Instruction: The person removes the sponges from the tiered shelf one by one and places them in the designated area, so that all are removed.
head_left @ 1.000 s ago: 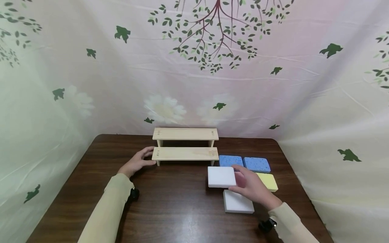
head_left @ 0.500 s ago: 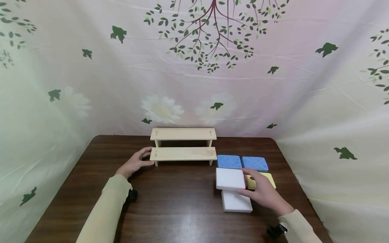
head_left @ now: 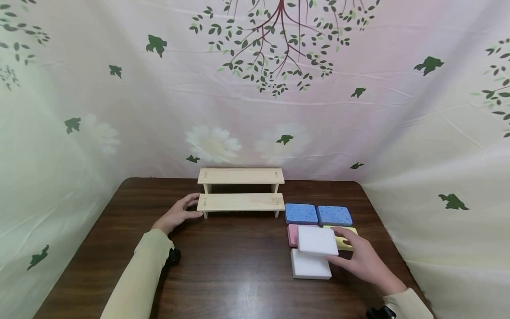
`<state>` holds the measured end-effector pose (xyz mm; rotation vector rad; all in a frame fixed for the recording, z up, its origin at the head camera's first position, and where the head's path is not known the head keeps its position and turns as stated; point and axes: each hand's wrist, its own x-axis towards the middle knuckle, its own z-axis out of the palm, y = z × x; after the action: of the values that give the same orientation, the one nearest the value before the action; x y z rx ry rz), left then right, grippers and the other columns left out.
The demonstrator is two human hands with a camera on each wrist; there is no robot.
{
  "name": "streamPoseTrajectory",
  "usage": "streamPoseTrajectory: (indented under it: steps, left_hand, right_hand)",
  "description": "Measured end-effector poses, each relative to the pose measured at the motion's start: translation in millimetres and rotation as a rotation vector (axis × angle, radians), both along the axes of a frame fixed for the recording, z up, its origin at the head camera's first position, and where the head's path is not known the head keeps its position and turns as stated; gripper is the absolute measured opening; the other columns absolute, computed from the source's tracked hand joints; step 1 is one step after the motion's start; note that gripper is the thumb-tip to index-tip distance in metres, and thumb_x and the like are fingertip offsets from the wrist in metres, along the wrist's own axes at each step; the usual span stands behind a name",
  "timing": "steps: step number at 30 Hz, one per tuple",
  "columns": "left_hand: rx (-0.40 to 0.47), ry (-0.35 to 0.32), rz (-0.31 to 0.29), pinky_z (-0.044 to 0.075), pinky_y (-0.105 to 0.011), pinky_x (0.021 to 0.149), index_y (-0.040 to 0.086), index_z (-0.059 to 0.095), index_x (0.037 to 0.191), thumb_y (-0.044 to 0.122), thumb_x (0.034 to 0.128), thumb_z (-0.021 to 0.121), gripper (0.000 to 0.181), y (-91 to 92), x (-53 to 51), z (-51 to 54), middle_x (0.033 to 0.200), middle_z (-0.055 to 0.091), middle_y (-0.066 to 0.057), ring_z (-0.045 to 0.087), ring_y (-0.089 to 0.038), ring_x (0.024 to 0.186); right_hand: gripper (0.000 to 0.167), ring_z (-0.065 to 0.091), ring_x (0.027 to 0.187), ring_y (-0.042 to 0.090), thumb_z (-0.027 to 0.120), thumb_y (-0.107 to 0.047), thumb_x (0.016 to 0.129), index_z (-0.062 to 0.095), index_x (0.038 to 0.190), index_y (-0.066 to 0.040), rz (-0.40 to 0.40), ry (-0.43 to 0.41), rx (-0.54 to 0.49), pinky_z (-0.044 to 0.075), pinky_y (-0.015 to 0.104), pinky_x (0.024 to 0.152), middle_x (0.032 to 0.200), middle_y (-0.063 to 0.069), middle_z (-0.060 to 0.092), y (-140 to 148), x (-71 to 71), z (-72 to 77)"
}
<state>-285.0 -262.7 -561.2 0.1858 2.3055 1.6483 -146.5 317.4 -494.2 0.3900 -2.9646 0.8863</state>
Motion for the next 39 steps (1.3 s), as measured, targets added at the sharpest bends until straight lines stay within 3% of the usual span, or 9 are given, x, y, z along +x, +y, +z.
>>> streamPoseTrajectory:
  steps: [6,23,34,39]
  left_hand:
    - [-0.003,-0.011,0.005,0.024,-0.064,0.122,0.015,0.036,0.163,0.028,0.0928,0.083,0.085,1.3,0.3,0.2,0.163,0.043,-0.019,0.033,-0.038,0.154]
    - [-0.011,0.015,-0.011,0.024,-0.065,0.121,0.012,0.034,0.164,0.027,0.0944,0.081,0.086,3.1,-1.7,-1.6,0.163,0.042,-0.021,0.033,-0.040,0.153]
    - [0.000,-0.008,-0.001,0.025,-0.064,0.121,0.016,0.037,0.162,0.029,0.0924,0.083,0.085,1.1,-3.0,-1.8,0.162,0.044,-0.019,0.032,-0.039,0.154]
    - [-0.012,-0.011,-0.003,0.025,-0.065,0.121,0.016,0.037,0.163,0.030,0.0927,0.083,0.085,0.6,-1.8,-2.0,0.162,0.043,-0.019,0.031,-0.039,0.154]
  right_hand:
    - [0.084,0.065,0.121,0.038,0.093,-0.046,0.079,0.057,0.144,-0.007,-0.004,-0.007,-0.003,0.058,0.054,0.093,0.136,0.019,0.067,12,7.6,0.0]
    - [0.092,0.067,0.117,0.042,0.095,-0.048,0.074,0.056,0.144,-0.003,-0.099,-0.071,0.001,0.058,0.056,0.091,0.136,0.024,0.065,43,26.9,-7.1]
    - [0.092,0.066,0.118,0.042,0.096,-0.045,0.073,0.055,0.144,-0.002,-0.125,-0.092,0.046,0.058,0.056,0.092,0.136,0.024,0.064,71,36.5,-13.5]
    - [0.090,0.065,0.120,0.040,0.095,-0.047,0.075,0.056,0.144,-0.003,-0.115,-0.100,0.070,0.059,0.044,0.091,0.137,0.021,0.065,78,39.0,-17.7]
